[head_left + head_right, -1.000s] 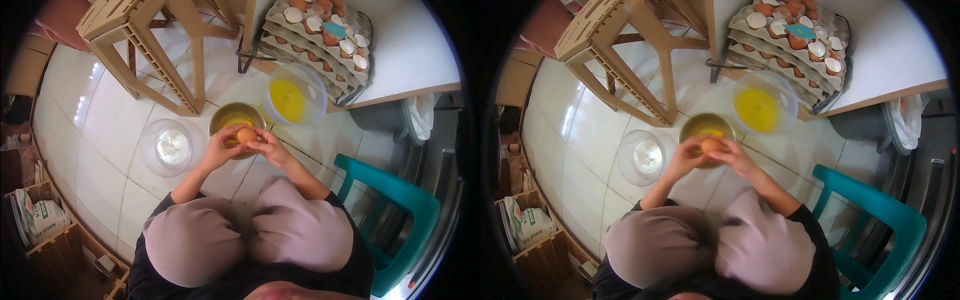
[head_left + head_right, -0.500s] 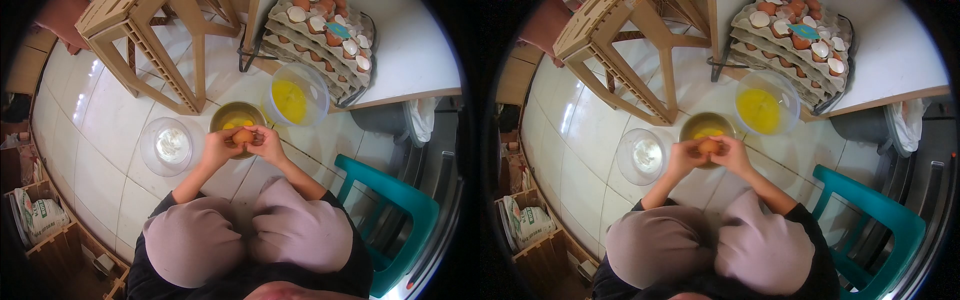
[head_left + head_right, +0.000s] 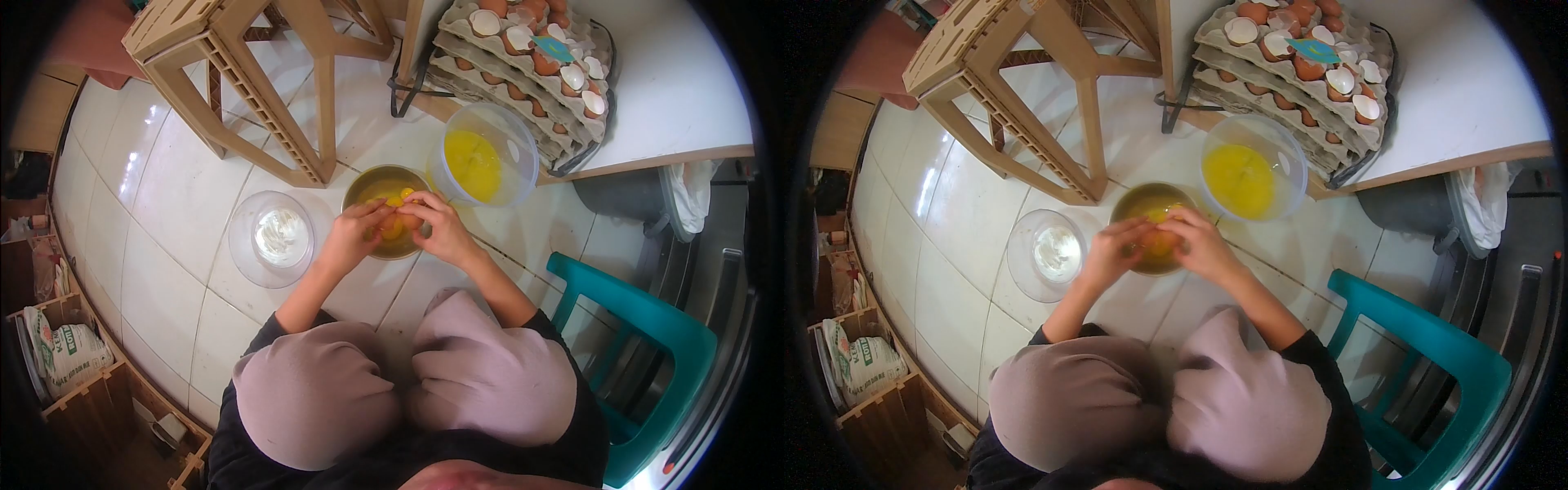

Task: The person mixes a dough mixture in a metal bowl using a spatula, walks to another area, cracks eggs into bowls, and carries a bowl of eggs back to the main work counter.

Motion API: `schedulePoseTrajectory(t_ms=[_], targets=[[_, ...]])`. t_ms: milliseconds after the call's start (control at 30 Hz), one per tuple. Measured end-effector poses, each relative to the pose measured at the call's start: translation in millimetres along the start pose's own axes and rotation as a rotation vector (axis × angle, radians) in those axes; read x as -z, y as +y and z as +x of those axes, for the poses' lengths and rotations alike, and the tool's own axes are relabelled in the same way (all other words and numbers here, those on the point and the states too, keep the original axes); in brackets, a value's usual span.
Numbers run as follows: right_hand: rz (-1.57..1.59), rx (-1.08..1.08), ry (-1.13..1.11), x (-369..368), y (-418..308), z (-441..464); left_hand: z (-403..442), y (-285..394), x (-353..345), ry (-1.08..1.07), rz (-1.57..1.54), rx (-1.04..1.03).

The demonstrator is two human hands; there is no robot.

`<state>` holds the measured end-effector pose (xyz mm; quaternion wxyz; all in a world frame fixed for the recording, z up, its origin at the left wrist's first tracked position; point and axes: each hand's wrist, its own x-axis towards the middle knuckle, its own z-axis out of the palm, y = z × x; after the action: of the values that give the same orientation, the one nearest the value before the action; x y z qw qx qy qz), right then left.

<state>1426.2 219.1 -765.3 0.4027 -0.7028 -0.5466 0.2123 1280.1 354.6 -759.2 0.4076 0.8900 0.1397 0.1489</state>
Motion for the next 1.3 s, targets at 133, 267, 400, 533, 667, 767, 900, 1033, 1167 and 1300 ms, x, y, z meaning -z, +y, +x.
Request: schedulePoseTrajectory(t_ms=[133,267,400,533,667,767,900,1033,1167,1300], targets=[[-0.090,-0.001,0.030,2.7,-6.2,0.0,-0.7,6.1,6.4,0.040,0.097,-0.062],[-0.110,-0.059,0.086,3.8,-15.0,-6.8,-1.8,12.1,15.9,0.057,0.170,-0.083],[-0.132,-0.123,0.103,-0.6,-11.6,-16.2,-7.7,12.1,10.6,0.039,0.197,-0.116],[-0.025,-0.137,0.199,-2.1,-12.0,-18.9,-14.9,12.0,5.2,0.074,-0.194,0.102],[0.575,-0.353,0.203,-4.3,-7.2,-23.8,-25.8,-1.9,0.3,-0.003,-1.168,0.575],[0.906,-0.332,0.177,-8.7,-10.0,-26.7,-37.1,-16.1,-15.2,-0.056,-1.517,0.706],[0.758,-0.206,0.103,-14.7,-23.7,-27.3,-40.5,-1.3,-23.6,-0.135,-1.566,0.718],[0.795,-0.209,0.095,-4.3,-24.2,-36.6,-42.1,12.0,-24.9,-0.168,-1.373,0.701],[0.733,-0.124,0.436,64.0,-50.4,-59.1,-40.0,32.1,8.6,-0.151,-1.184,0.682],[-0.186,0.236,1.290,208.9,-58.0,-72.5,-42.0,18.0,32.6,0.044,-1.016,0.678]])
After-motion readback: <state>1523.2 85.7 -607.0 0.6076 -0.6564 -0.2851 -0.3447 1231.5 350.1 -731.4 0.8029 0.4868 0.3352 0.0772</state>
